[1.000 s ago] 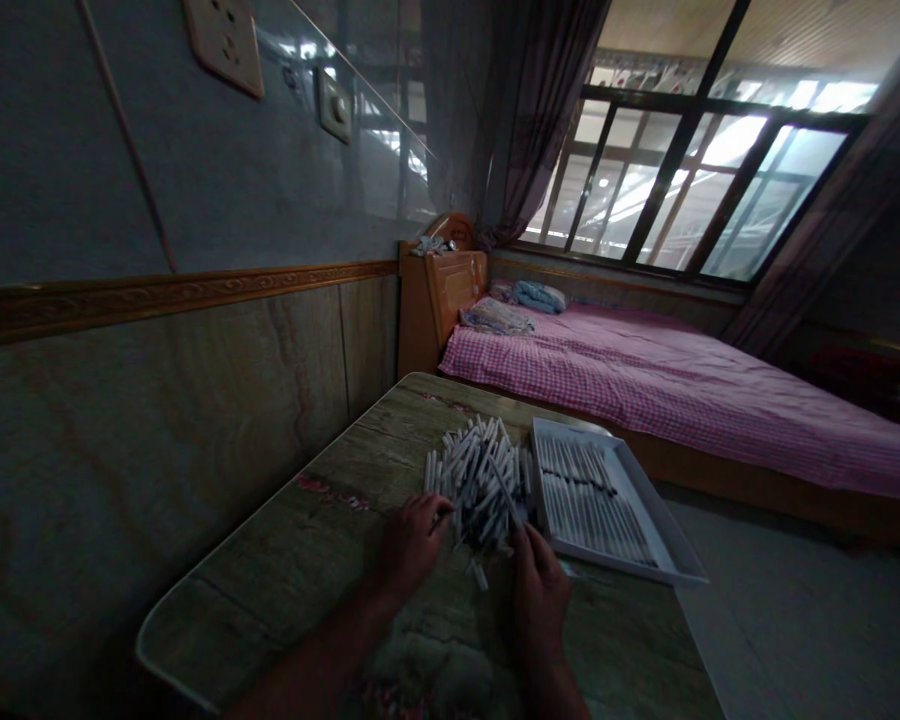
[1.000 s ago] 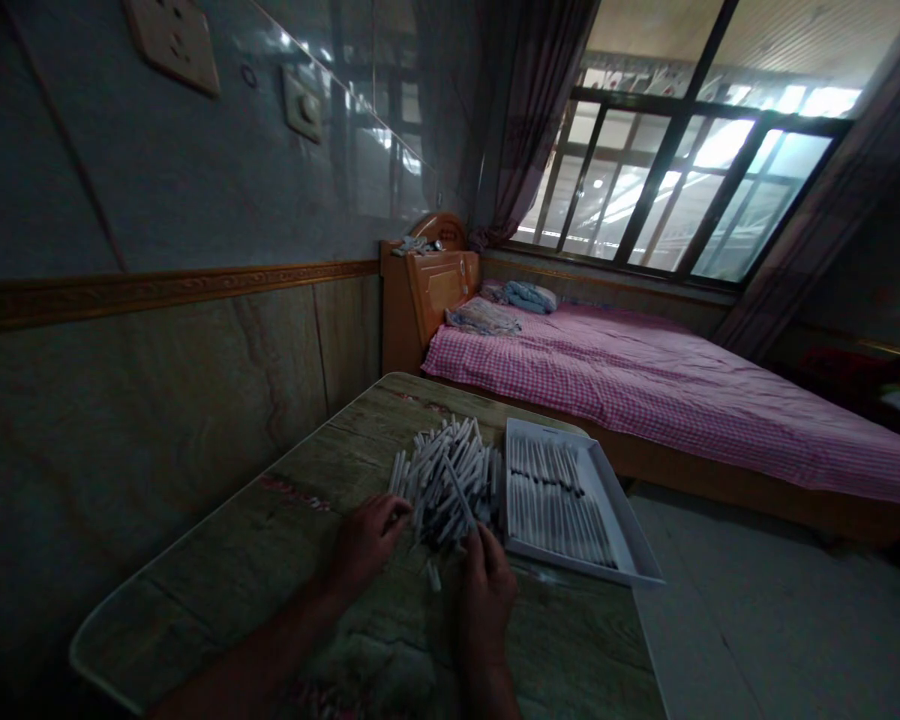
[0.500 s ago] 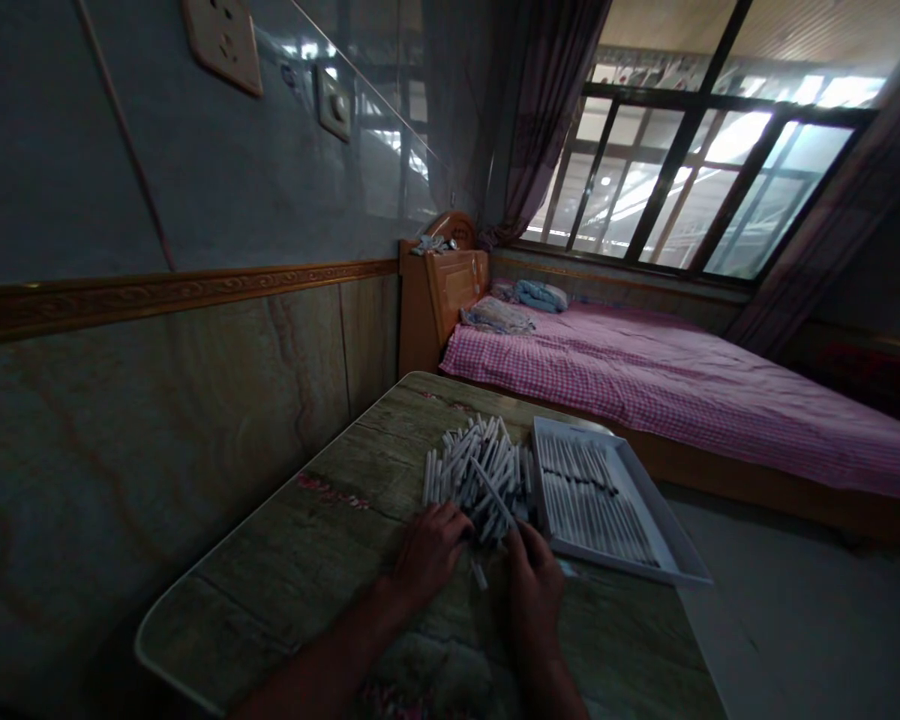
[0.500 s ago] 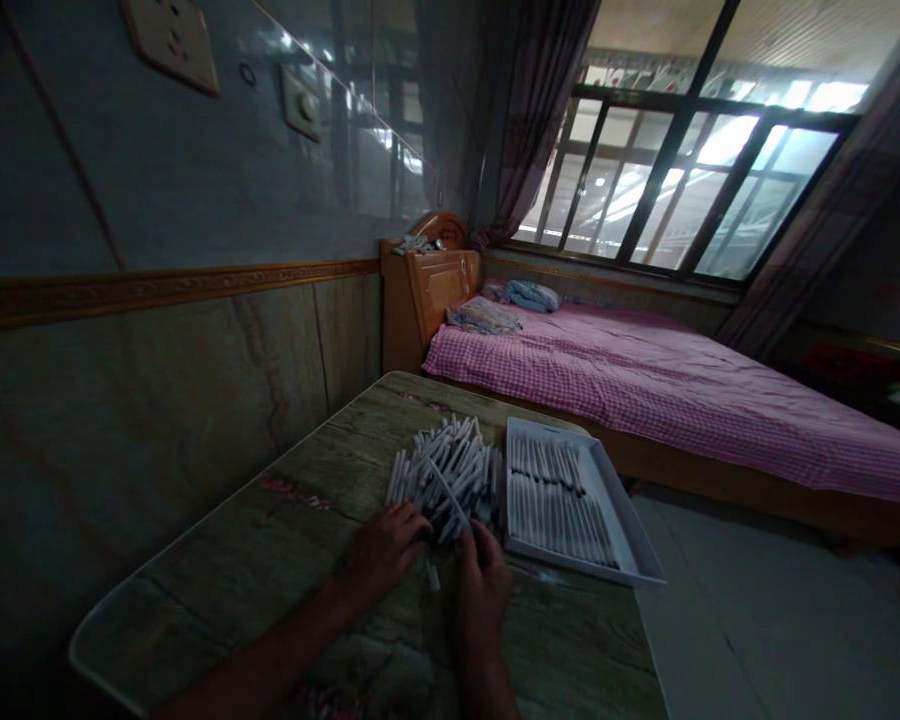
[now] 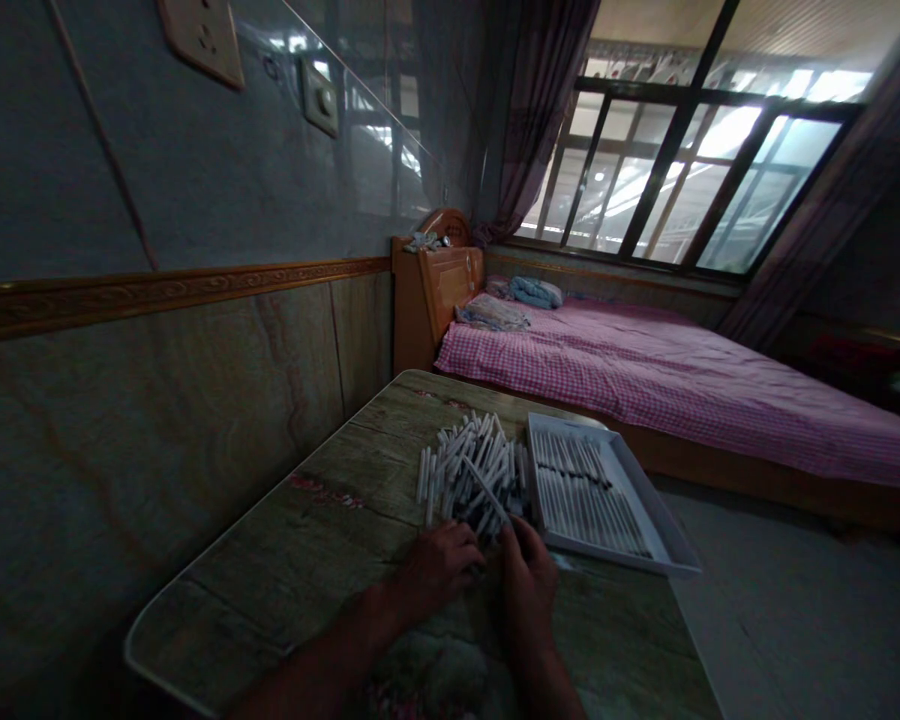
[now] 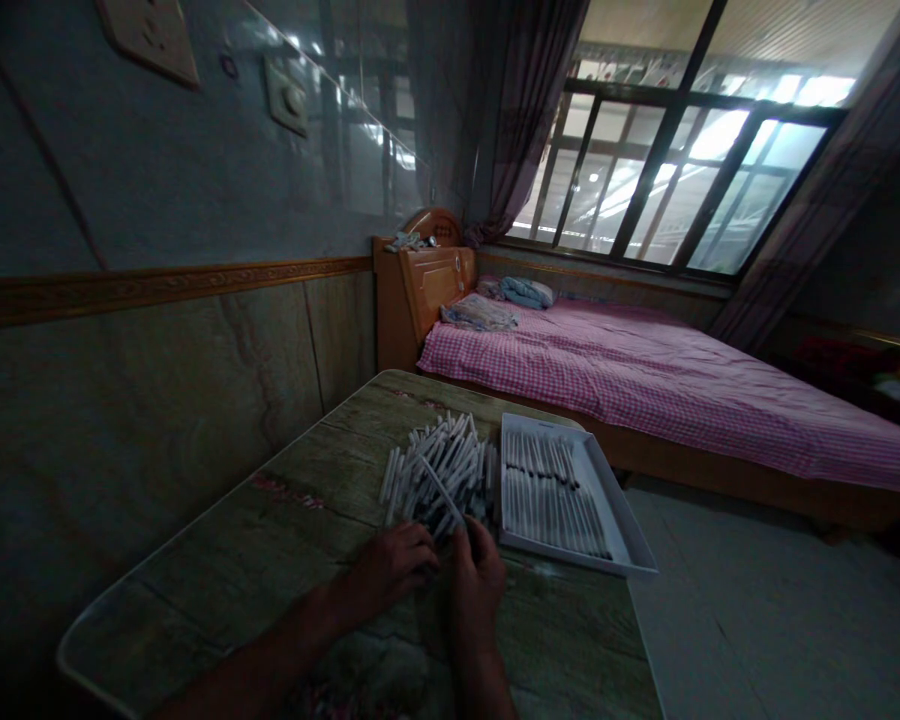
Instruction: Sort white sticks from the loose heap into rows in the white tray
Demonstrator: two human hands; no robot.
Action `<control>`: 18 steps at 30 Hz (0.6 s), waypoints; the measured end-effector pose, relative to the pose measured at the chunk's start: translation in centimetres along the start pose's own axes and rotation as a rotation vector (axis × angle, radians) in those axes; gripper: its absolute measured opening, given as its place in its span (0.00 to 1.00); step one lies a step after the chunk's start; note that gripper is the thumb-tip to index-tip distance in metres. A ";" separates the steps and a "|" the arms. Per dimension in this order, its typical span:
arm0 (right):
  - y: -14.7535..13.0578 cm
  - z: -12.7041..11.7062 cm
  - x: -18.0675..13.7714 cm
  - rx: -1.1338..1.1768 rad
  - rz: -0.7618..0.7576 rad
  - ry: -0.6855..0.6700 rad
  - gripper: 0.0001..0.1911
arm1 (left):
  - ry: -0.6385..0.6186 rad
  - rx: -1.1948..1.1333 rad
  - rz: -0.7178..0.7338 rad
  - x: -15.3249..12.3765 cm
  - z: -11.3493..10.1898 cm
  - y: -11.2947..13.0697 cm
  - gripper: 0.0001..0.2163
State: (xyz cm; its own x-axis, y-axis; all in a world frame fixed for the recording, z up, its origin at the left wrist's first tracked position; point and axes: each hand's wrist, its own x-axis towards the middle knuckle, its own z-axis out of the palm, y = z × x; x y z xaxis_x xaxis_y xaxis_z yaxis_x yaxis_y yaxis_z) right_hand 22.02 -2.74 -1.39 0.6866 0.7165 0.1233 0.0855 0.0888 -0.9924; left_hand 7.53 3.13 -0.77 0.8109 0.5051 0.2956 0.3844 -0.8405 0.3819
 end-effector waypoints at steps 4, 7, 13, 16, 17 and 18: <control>0.1 0.0 0.0 0.008 -0.011 -0.012 0.22 | 0.077 -0.081 -0.085 0.1 0.3 0.2 0.04; -0.1 -0.1 -0.1 -0.008 -0.015 -0.045 0.22 | 0.334 -0.396 -0.276 0.4 0.2 -0.2 0.03; -0.3 -0.1 -0.8 -0.122 -0.122 -0.157 0.21 | 0.855 -1.250 -0.615 1.8 -1.5 -1.7 0.13; -0.4 -0.1 -1.1 -0.169 -0.193 -0.244 0.18 | 0.932 -1.547 -0.656 2.1 -2.2 -2.5 0.17; -0.4 -0.1 -1.2 -0.184 -0.210 -0.261 0.17 | 0.945 -1.613 -0.667 2.1 -2.3 -2.7 0.17; -0.5 -0.1 -1.2 -0.199 -0.223 -0.270 0.17 | 0.954 -1.661 -0.674 2.1 -2.3 -2.9 0.17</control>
State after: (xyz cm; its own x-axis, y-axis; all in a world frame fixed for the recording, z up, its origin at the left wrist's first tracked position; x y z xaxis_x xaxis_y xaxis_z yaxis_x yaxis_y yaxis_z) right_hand 21.22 -3.72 -1.06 0.4230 0.8535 0.3043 0.3671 0.1456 -0.9187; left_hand 7.08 7.03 0.74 0.0833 0.9858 -0.1456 -0.6793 0.1630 0.7156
